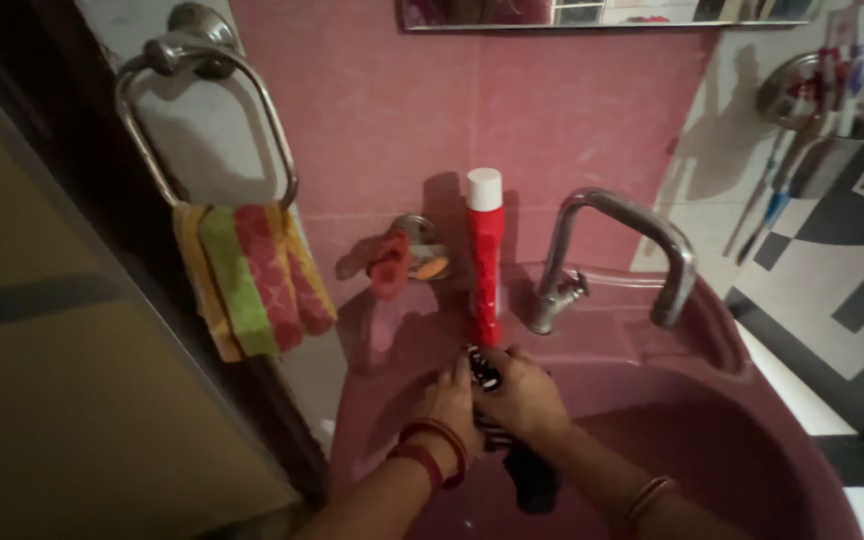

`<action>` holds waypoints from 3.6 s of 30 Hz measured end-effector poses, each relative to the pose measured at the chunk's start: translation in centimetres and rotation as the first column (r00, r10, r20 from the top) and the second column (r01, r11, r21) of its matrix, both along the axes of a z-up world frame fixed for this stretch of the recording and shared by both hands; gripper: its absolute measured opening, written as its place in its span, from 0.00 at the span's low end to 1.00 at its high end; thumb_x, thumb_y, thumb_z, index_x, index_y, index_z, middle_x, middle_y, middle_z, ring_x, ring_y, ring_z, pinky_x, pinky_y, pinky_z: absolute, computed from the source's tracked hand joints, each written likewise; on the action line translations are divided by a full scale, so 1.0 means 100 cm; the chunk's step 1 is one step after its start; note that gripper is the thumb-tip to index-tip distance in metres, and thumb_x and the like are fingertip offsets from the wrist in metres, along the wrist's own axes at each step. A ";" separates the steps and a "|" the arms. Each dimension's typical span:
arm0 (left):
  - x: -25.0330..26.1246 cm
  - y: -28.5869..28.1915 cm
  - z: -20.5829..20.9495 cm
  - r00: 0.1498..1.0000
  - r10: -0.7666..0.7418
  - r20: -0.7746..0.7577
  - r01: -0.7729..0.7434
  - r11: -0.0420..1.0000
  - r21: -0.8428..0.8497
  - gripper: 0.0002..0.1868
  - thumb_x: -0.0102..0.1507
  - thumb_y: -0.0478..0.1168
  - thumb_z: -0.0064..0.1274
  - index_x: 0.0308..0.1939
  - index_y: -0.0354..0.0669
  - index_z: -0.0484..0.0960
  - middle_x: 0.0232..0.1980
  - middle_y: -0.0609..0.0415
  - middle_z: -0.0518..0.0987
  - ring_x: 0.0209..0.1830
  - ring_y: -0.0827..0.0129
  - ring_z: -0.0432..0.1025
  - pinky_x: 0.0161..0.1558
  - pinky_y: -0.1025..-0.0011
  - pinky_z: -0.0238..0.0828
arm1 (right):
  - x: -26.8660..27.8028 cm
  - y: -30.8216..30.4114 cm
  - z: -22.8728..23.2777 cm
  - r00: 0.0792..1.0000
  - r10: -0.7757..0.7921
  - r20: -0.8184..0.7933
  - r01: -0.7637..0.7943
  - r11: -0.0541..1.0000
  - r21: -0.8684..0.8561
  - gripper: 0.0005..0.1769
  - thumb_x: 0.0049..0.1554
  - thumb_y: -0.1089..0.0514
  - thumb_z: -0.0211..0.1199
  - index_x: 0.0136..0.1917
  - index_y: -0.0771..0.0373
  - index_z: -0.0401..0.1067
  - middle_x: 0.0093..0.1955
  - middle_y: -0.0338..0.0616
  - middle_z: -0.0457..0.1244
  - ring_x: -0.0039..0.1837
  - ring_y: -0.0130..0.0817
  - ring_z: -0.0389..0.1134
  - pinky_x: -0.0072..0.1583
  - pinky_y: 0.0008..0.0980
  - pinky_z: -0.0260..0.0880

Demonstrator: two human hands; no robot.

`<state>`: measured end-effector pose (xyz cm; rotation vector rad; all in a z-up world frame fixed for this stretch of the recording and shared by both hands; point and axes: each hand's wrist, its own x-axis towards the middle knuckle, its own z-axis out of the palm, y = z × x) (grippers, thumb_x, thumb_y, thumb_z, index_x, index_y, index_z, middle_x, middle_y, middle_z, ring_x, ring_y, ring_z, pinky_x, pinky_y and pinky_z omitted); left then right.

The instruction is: The person washes a striped cloth in a pink sink, rinsing it with water from a blue cup. They then wring out the cloth and hang it on the side of the sink to dry.

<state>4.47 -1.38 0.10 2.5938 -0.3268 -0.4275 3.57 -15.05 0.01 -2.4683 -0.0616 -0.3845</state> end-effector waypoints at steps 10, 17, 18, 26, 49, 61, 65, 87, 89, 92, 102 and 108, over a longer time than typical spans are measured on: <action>0.047 0.051 -0.018 0.962 0.006 0.273 -0.021 0.999 0.049 0.55 0.57 0.28 0.59 0.81 0.44 0.41 0.84 0.44 0.46 0.75 0.46 0.57 0.69 0.56 0.62 | 0.092 0.070 -0.026 0.994 -0.006 0.110 0.023 0.988 -0.152 0.25 0.55 0.58 0.61 0.65 0.61 0.63 0.62 0.59 0.59 0.61 0.62 0.64 0.61 0.52 0.67; 0.062 0.063 -0.003 0.957 -0.149 0.248 0.027 0.900 0.436 0.50 0.59 0.44 0.60 0.79 0.41 0.47 0.82 0.50 0.51 0.84 0.50 0.35 0.77 0.43 0.23 | 0.165 0.073 -0.073 0.994 -0.013 -0.112 -0.047 0.855 -0.516 0.22 0.58 0.48 0.57 0.62 0.60 0.70 0.66 0.58 0.60 0.63 0.58 0.65 0.62 0.48 0.68; 0.063 0.066 -0.001 0.954 -0.164 0.250 0.038 0.895 0.444 0.49 0.60 0.44 0.59 0.79 0.41 0.47 0.81 0.50 0.51 0.84 0.49 0.33 0.77 0.43 0.21 | 0.170 0.071 -0.076 0.991 -0.027 -0.130 -0.049 0.836 -0.546 0.22 0.59 0.47 0.57 0.61 0.62 0.71 0.68 0.59 0.59 0.63 0.57 0.65 0.62 0.48 0.68; 0.056 0.069 0.009 0.964 -0.165 0.207 0.060 0.898 0.436 0.53 0.58 0.51 0.64 0.78 0.42 0.48 0.82 0.50 0.48 0.84 0.50 0.31 0.78 0.48 0.25 | 0.146 0.075 -0.042 0.976 0.075 -0.206 -0.157 0.895 -0.418 0.21 0.55 0.47 0.59 0.60 0.51 0.74 0.63 0.53 0.64 0.63 0.53 0.66 0.64 0.47 0.68; -0.001 0.087 -0.001 0.971 0.192 0.146 -0.151 0.956 -0.253 0.75 0.42 0.45 0.78 0.81 0.45 0.37 0.81 0.37 0.45 0.78 0.46 0.47 0.72 0.60 0.53 | 0.084 0.062 -0.031 0.946 0.068 -0.317 0.001 0.977 0.212 0.31 0.43 0.42 0.77 0.50 0.68 0.76 0.48 0.54 0.71 0.50 0.43 0.75 0.52 0.41 0.76; -0.050 0.071 0.055 0.921 0.125 0.368 0.218 0.618 -0.756 0.49 0.46 0.41 0.74 0.68 0.41 0.65 0.58 0.56 0.78 0.59 0.68 0.74 0.61 0.68 0.73 | 0.031 0.054 0.067 0.783 0.610 -0.125 -0.003 0.205 0.979 0.16 0.53 0.49 0.60 0.48 0.60 0.78 0.37 0.40 0.69 0.37 0.31 0.70 0.40 0.32 0.72; -0.071 0.067 0.059 0.961 0.252 0.114 0.012 0.374 -0.927 0.45 0.47 0.38 0.72 0.66 0.38 0.68 0.56 0.53 0.79 0.57 0.66 0.75 0.58 0.67 0.75 | 0.009 0.078 0.082 0.802 0.598 -0.008 -0.102 0.150 0.983 0.17 0.58 0.47 0.63 0.47 0.64 0.76 0.38 0.42 0.68 0.38 0.31 0.69 0.42 0.33 0.71; -0.178 0.206 0.023 0.792 0.602 0.104 -0.318 0.551 -0.772 0.34 0.52 0.45 0.67 0.60 0.40 0.74 0.56 0.50 0.82 0.54 0.67 0.77 0.55 0.70 0.74 | -0.089 0.219 0.024 0.794 0.607 -0.032 -0.354 0.504 0.788 0.31 0.57 0.48 0.59 0.70 0.64 0.68 0.57 0.52 0.70 0.56 0.35 0.73 0.57 0.30 0.73; -0.185 0.223 0.011 0.799 0.586 0.131 -0.312 0.592 -0.743 0.34 0.51 0.46 0.67 0.58 0.38 0.76 0.55 0.49 0.84 0.53 0.65 0.79 0.54 0.70 0.76 | -0.102 0.228 0.016 0.801 0.593 -0.080 -0.326 0.546 0.772 0.31 0.58 0.46 0.59 0.69 0.63 0.68 0.57 0.53 0.71 0.57 0.35 0.73 0.58 0.30 0.72; -0.196 0.242 -0.007 0.815 0.568 0.114 -0.335 0.623 -0.707 0.32 0.50 0.47 0.67 0.55 0.36 0.80 0.52 0.46 0.87 0.52 0.63 0.82 0.53 0.69 0.80 | -0.121 0.241 0.003 0.797 0.580 -0.172 -0.253 0.578 0.776 0.30 0.58 0.43 0.57 0.69 0.62 0.68 0.57 0.52 0.70 0.57 0.36 0.73 0.59 0.31 0.72; -0.236 0.274 -0.088 0.746 0.663 -0.057 -0.555 0.573 -0.603 0.50 0.45 0.48 0.73 0.66 0.41 0.64 0.62 0.47 0.77 0.61 0.61 0.74 0.61 0.67 0.71 | -0.155 0.265 -0.072 0.777 0.517 -0.360 -0.224 0.761 0.609 0.30 0.59 0.41 0.53 0.63 0.64 0.74 0.54 0.53 0.72 0.56 0.40 0.74 0.59 0.34 0.71; -0.249 0.283 -0.119 0.742 0.667 -0.070 -0.563 0.563 -0.605 0.48 0.45 0.45 0.73 0.66 0.42 0.66 0.63 0.48 0.78 0.62 0.60 0.75 0.62 0.66 0.74 | -0.158 0.271 -0.134 0.741 0.479 -0.470 -0.171 0.813 0.557 0.42 0.61 0.27 0.44 0.65 0.65 0.71 0.58 0.53 0.70 0.60 0.41 0.70 0.63 0.35 0.65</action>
